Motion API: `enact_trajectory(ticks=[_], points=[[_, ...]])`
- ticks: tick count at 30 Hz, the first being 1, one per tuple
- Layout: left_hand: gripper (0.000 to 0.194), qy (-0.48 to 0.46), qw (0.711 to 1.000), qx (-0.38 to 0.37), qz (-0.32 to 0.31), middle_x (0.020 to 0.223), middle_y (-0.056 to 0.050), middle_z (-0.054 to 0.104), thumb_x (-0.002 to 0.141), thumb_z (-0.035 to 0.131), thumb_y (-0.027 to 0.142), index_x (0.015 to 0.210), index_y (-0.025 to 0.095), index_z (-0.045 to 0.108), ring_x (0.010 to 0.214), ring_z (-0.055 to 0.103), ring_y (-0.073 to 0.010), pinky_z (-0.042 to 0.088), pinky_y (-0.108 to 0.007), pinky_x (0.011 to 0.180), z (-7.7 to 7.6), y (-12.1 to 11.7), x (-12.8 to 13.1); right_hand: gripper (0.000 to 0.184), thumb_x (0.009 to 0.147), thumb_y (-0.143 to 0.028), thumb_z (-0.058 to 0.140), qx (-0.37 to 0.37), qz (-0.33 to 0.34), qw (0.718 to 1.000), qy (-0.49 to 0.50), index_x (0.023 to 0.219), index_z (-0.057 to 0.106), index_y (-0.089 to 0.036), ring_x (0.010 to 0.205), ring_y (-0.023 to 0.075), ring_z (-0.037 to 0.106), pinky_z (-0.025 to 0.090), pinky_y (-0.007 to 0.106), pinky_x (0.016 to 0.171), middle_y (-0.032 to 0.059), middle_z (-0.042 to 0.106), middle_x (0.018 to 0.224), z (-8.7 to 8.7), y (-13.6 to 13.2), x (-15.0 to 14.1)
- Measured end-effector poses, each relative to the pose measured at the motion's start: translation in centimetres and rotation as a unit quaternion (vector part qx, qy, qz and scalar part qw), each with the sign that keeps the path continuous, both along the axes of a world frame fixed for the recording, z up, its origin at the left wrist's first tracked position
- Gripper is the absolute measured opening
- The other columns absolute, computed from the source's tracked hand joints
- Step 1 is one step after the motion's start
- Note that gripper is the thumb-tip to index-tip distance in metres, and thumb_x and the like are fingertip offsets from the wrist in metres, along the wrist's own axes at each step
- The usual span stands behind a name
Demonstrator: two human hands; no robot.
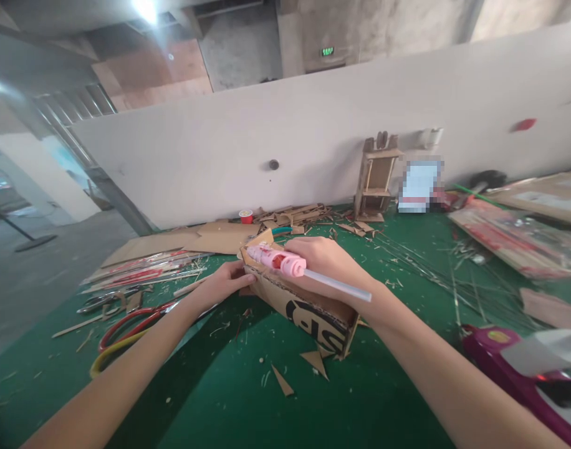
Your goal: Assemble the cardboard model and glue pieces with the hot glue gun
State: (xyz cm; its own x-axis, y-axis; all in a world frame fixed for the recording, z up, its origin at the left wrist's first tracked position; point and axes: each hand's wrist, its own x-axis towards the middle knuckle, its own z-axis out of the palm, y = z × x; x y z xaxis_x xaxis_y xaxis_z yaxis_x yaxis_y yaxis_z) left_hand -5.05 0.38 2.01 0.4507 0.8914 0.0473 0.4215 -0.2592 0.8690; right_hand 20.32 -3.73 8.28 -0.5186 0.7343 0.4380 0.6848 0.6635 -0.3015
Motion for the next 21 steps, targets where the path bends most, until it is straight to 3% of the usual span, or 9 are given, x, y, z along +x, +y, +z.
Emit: enact_trajectory(ticks=[5,11,21], points=[[0.047,0.002,1.000,0.000,-0.005,0.105,-0.009,0.068,0.078,0.062,0.052,0.107,0.015,0.064,0.101,0.061,-0.0276,0.051,-0.038,0.086,-0.01,-0.07,-0.06,0.027,0.087,-0.042,0.053,-0.012,0.016,1.000,-0.014,0.073,0.048,-0.019,0.061,0.0112,0.046,0.028,0.024,0.055,0.0008,0.056,0.071,0.24,-0.05,-0.25],[0.048,-0.050,0.997,-0.062,-0.006,0.102,-0.008,0.067,0.074,0.066,0.051,0.106,0.016,0.063,0.100,0.062,-0.0276,0.053,-0.040,0.083,-0.21,-0.10,-0.03,0.021,0.086,-0.038,0.055,-0.023,0.021,0.999,-0.021,0.079,0.054,-0.019,0.064,0.0131,0.051,0.031,0.024,0.058,0.0030,0.060,0.077,0.40,-0.09,-0.42],[0.045,-0.045,0.998,-0.050,-0.009,0.101,-0.008,0.068,0.076,0.067,0.048,0.107,0.015,0.063,0.098,0.063,-0.0264,0.054,-0.040,0.082,0.05,-0.24,-0.04,0.020,0.087,-0.037,0.055,-0.008,0.041,0.999,-0.027,0.084,0.059,-0.018,0.064,0.0142,0.051,0.030,0.025,0.058,0.0047,0.062,0.079,0.71,-0.63,-0.66]])
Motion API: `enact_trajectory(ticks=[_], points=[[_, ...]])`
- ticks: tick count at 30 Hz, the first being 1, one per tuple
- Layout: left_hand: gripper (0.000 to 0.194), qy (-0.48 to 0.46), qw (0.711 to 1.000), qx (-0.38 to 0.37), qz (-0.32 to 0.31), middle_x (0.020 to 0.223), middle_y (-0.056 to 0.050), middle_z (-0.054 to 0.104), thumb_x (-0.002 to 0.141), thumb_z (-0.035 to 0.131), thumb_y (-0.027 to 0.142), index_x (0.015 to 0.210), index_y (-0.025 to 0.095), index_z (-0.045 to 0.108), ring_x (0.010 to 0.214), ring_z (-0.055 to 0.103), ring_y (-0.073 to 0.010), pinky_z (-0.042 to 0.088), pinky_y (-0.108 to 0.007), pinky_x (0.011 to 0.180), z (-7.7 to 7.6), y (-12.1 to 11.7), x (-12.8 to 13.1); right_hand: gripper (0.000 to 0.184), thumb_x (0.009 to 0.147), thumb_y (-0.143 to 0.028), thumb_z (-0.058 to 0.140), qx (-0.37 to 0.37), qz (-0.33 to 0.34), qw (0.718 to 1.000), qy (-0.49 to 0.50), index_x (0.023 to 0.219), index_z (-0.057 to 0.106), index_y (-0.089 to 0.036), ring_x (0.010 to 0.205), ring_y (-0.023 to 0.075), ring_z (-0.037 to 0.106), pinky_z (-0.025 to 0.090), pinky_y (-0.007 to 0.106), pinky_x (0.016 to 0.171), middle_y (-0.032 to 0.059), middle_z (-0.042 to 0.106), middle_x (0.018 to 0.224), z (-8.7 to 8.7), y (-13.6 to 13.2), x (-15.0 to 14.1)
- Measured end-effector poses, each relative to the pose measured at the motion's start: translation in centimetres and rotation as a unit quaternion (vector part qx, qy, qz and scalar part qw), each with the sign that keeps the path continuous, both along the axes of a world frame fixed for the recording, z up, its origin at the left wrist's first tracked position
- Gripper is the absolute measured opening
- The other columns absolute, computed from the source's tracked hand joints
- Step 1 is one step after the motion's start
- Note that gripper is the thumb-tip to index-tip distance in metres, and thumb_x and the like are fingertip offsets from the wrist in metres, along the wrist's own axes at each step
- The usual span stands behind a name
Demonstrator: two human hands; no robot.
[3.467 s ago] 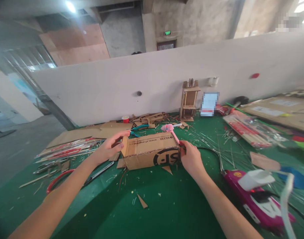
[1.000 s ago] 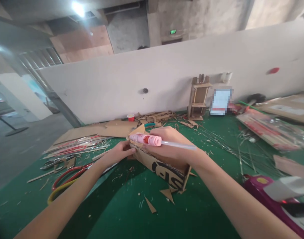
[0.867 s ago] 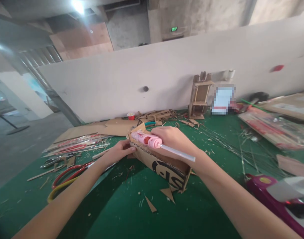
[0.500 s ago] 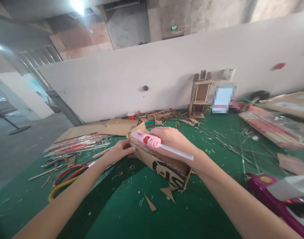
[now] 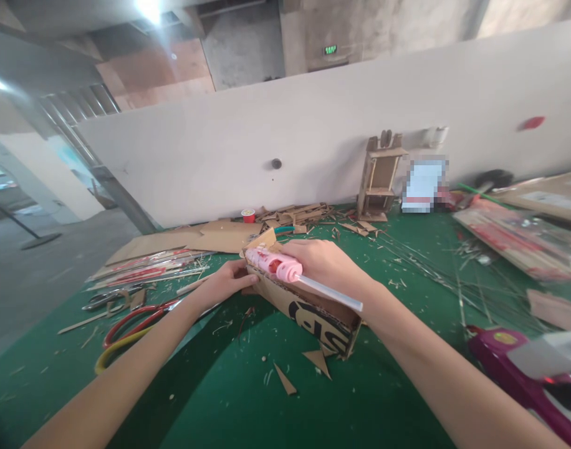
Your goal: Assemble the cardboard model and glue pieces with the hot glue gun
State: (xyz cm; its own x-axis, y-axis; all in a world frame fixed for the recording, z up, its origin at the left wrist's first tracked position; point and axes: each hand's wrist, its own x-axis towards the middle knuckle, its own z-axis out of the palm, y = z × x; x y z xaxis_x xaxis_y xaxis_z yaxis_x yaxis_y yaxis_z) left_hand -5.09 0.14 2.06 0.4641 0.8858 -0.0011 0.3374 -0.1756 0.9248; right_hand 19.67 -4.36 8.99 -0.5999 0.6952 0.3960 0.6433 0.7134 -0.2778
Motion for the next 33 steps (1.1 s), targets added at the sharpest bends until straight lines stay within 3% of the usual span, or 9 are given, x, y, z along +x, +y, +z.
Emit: enact_trajectory(ticks=[11,18,25,33], points=[[0.045,0.021,1.000,0.022,-0.002,0.106,-0.007,0.069,0.078,0.066,0.046,0.110,0.015,0.063,0.103,0.062,-0.0277,0.053,-0.039,0.086,0.4,-0.1,0.0,0.022,0.089,-0.037,0.052,0.025,0.008,0.999,-0.031,0.078,0.054,-0.018,0.064,0.0124,0.048,0.030,0.024,0.058,0.0027,0.059,0.075,-0.6,0.3,0.2],[0.045,-0.027,0.999,-0.027,-0.019,0.109,-0.007,0.068,0.078,0.067,0.045,0.113,0.017,0.060,0.104,0.062,-0.0267,0.054,-0.039,0.085,0.2,-0.1,0.1,0.021,0.090,-0.037,0.049,0.011,0.000,0.997,-0.078,0.089,0.059,-0.019,0.068,0.0151,0.053,0.031,0.026,0.058,0.0043,0.061,0.078,-0.4,0.5,0.3],[0.042,0.051,0.998,0.044,0.006,0.096,-0.005,0.069,0.077,0.064,0.050,0.099,0.015,0.063,0.095,0.063,-0.0254,0.053,-0.035,0.079,0.4,0.0,-0.1,0.021,0.087,-0.039,0.051,0.014,-0.006,0.997,-0.075,0.081,0.059,-0.020,0.063,0.0138,0.052,0.029,0.025,0.054,0.0028,0.062,0.074,-1.0,1.0,0.5],[0.043,0.043,0.998,0.037,0.007,0.094,-0.005,0.068,0.076,0.065,0.051,0.100,0.015,0.063,0.091,0.063,-0.0243,0.053,-0.035,0.076,-0.2,0.3,-0.2,0.020,0.086,-0.037,0.052,-0.006,-0.008,0.997,-0.081,0.077,0.057,-0.021,0.063,0.0139,0.053,0.028,0.026,0.055,0.0017,0.061,0.071,-0.5,1.0,0.5]])
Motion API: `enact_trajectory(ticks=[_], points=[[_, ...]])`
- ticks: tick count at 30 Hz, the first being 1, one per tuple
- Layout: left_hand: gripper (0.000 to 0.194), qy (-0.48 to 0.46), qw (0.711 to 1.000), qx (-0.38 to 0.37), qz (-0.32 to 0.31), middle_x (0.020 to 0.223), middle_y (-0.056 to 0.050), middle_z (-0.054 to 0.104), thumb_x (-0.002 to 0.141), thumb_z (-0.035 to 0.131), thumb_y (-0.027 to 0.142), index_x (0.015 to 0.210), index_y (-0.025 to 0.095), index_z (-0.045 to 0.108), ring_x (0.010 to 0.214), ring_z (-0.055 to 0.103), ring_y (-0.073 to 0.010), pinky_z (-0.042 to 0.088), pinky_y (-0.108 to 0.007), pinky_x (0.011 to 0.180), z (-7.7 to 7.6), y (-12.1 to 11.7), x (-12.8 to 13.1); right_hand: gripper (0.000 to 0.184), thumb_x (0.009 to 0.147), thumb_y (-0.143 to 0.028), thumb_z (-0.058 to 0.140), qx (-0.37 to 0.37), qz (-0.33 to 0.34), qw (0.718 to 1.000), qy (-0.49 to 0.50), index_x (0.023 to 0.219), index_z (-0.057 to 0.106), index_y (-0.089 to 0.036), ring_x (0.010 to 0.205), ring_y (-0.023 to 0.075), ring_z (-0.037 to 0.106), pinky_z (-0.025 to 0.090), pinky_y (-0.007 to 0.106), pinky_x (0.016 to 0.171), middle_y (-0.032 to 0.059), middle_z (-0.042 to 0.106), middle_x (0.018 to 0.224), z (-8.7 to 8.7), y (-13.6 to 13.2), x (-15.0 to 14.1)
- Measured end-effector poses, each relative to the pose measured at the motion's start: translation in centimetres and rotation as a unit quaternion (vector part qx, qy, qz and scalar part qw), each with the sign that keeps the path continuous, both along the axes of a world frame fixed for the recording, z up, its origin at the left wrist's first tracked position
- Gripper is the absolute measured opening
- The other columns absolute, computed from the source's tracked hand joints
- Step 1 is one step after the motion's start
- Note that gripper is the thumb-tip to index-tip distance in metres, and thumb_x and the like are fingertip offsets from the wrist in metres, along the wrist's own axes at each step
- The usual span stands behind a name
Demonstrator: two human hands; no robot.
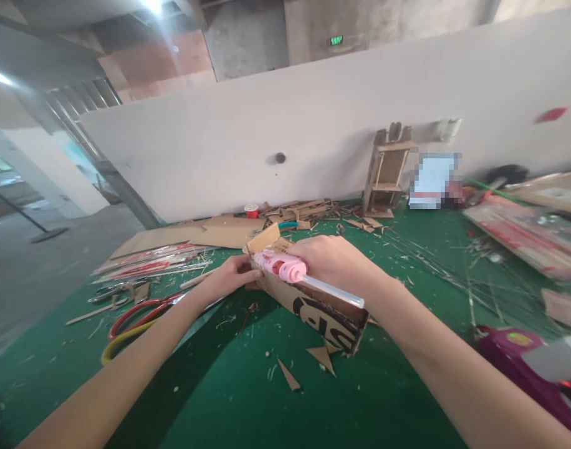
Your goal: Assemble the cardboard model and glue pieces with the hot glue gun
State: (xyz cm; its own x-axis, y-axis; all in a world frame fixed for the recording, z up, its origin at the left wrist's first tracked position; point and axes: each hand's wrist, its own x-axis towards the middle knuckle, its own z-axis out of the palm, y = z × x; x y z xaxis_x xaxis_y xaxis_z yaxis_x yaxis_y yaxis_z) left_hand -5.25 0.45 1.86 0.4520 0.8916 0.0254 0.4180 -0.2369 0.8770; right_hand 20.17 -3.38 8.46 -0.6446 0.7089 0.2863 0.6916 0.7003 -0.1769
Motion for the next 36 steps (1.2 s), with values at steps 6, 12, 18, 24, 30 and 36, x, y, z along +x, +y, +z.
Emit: enact_trajectory(ticks=[6,12,18,24,30,36], points=[[0.043,-0.014,1.000,0.003,-0.017,0.105,-0.005,0.069,0.078,0.064,0.047,0.107,0.016,0.063,0.101,0.062,-0.0263,0.053,-0.036,0.082,0.5,-0.3,0.2,0.023,0.086,-0.040,0.052,0.013,-0.003,0.999,0.033,0.075,0.056,-0.021,0.059,0.0123,0.049,0.027,0.025,0.054,0.0017,0.060,0.071,-0.2,-0.2,0.0],[0.043,-0.020,1.000,-0.003,-0.024,0.109,-0.006,0.068,0.079,0.064,0.045,0.111,0.016,0.062,0.104,0.061,-0.0273,0.053,-0.038,0.086,0.6,-0.3,0.1,0.027,0.087,-0.044,0.050,0.035,-0.023,0.998,0.046,0.075,0.054,-0.021,0.059,0.0132,0.048,0.030,0.024,0.055,0.0018,0.056,0.067,-0.5,-0.1,-0.2],[0.042,-0.034,0.999,-0.020,-0.016,0.104,-0.006,0.069,0.078,0.066,0.044,0.109,0.017,0.063,0.101,0.062,-0.0262,0.054,-0.038,0.083,0.5,-0.4,0.2,0.026,0.086,-0.044,0.052,0.025,-0.014,0.999,0.045,0.075,0.055,-0.021,0.059,0.0132,0.048,0.029,0.024,0.054,0.0014,0.057,0.067,-0.4,-0.1,-0.3],[0.041,-0.019,1.000,-0.006,-0.017,0.099,-0.005,0.068,0.078,0.065,0.046,0.105,0.016,0.063,0.097,0.063,-0.0249,0.054,-0.036,0.081,0.6,-0.4,0.1,0.023,0.086,-0.042,0.054,0.010,-0.021,0.999,0.030,0.075,0.053,-0.021,0.059,0.0130,0.050,0.029,0.024,0.053,0.0012,0.060,0.070,-0.3,-0.2,-0.3],[0.042,-0.014,1.000,-0.008,-0.017,0.100,-0.005,0.067,0.078,0.064,0.048,0.105,0.016,0.062,0.094,0.062,-0.0234,0.053,-0.035,0.079,0.6,-0.4,0.1,0.021,0.087,-0.039,0.053,0.011,-0.013,1.000,0.011,0.076,0.055,-0.020,0.062,0.0128,0.054,0.029,0.025,0.054,0.0011,0.063,0.073,-0.3,-0.2,-0.2],[0.044,0.017,1.000,0.003,-0.002,0.091,-0.005,0.066,0.076,0.063,0.051,0.100,0.014,0.063,0.087,0.061,-0.0222,0.052,-0.034,0.075,1.0,-0.6,0.2,0.032,0.087,-0.051,0.049,-0.024,-0.024,0.999,-0.006,0.085,0.063,-0.022,0.071,0.0175,0.060,0.032,0.026,0.055,0.0050,0.068,0.082,0.6,-0.5,-0.5]])
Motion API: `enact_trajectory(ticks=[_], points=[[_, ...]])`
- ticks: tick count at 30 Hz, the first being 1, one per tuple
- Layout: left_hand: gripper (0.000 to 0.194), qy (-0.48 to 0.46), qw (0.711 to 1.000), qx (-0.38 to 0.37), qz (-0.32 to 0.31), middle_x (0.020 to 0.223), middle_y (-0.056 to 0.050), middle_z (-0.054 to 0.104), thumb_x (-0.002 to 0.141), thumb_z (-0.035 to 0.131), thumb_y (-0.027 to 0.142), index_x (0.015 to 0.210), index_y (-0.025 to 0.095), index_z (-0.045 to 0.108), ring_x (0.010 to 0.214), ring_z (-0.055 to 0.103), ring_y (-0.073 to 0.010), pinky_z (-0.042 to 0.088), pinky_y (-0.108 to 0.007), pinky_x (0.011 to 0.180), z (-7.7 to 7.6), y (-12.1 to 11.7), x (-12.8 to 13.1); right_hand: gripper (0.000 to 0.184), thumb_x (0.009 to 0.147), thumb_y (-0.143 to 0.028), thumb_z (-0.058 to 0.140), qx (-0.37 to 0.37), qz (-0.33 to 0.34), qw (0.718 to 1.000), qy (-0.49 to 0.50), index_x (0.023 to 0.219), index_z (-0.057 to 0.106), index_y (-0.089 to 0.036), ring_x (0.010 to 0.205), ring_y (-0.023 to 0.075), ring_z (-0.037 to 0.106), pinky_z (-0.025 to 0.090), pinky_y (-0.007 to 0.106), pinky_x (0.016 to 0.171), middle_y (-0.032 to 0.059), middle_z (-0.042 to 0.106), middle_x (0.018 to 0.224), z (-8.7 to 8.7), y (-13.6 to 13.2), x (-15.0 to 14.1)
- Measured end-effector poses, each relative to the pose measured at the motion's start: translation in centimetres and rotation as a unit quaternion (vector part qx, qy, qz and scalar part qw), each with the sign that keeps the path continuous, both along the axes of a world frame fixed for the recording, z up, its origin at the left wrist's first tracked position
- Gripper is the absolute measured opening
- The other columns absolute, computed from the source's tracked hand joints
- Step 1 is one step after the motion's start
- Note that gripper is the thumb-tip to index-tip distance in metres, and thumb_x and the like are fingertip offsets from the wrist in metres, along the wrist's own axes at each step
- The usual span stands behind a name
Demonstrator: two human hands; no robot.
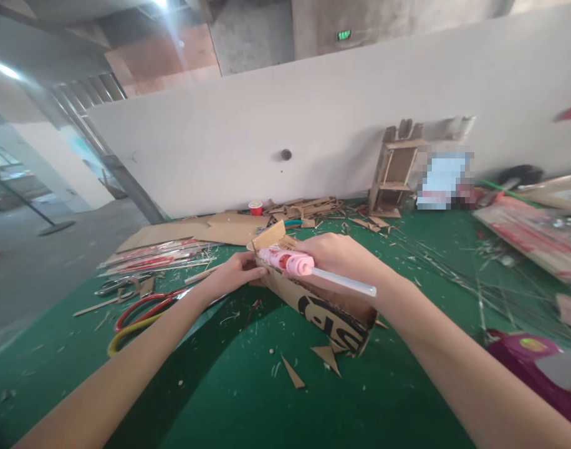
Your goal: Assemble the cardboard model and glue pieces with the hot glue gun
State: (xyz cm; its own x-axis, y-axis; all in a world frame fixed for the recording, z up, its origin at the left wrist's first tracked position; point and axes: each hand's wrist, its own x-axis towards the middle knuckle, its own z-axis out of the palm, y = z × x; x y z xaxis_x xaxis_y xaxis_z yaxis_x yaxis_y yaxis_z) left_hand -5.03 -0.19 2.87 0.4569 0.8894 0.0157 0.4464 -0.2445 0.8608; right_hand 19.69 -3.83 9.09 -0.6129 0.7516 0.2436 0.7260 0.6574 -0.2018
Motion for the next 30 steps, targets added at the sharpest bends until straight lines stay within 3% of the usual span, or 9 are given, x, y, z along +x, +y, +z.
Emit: enact_trajectory(ticks=[5,12,21,30], points=[[0.041,0.001,1.000,0.008,0.002,0.087,-0.004,0.065,0.075,0.064,0.050,0.097,0.015,0.063,0.084,0.061,-0.0217,0.052,-0.034,0.074,0.3,-0.3,0.1,0.031,0.086,-0.049,0.051,-0.051,-0.007,0.998,0.023,0.080,0.061,-0.020,0.064,0.0153,0.055,0.030,0.025,0.053,0.0039,0.066,0.078,1.1,-0.7,-0.2],[0.039,0.026,0.999,0.027,0.000,0.085,-0.004,0.064,0.076,0.063,0.049,0.095,0.015,0.063,0.083,0.059,-0.0206,0.050,-0.033,0.076,0.5,-0.2,0.0,0.037,0.086,-0.052,0.049,-0.076,0.023,0.996,0.036,0.070,0.052,-0.019,0.054,0.0112,0.043,0.026,0.024,0.049,-0.0005,0.058,0.063,1.2,0.0,-0.3],[0.038,0.041,0.999,0.030,0.011,0.082,-0.003,0.064,0.076,0.064,0.048,0.094,0.014,0.063,0.081,0.060,-0.0216,0.048,-0.033,0.072,0.1,0.1,0.0,0.040,0.082,-0.051,0.055,-0.108,-0.011,0.994,0.034,0.060,0.043,-0.019,0.048,0.0085,0.033,0.024,0.023,0.045,-0.0037,0.047,0.054,2.5,-0.2,-0.7],[0.039,0.025,0.999,0.027,0.003,0.085,-0.004,0.066,0.076,0.065,0.047,0.099,0.015,0.064,0.083,0.061,-0.0222,0.048,-0.033,0.072,-0.2,0.2,0.0,0.037,0.082,-0.047,0.055,-0.114,-0.004,0.993,0.032,0.061,0.043,-0.019,0.049,0.0084,0.035,0.026,0.024,0.046,-0.0035,0.049,0.055,2.7,-0.2,-1.1]])
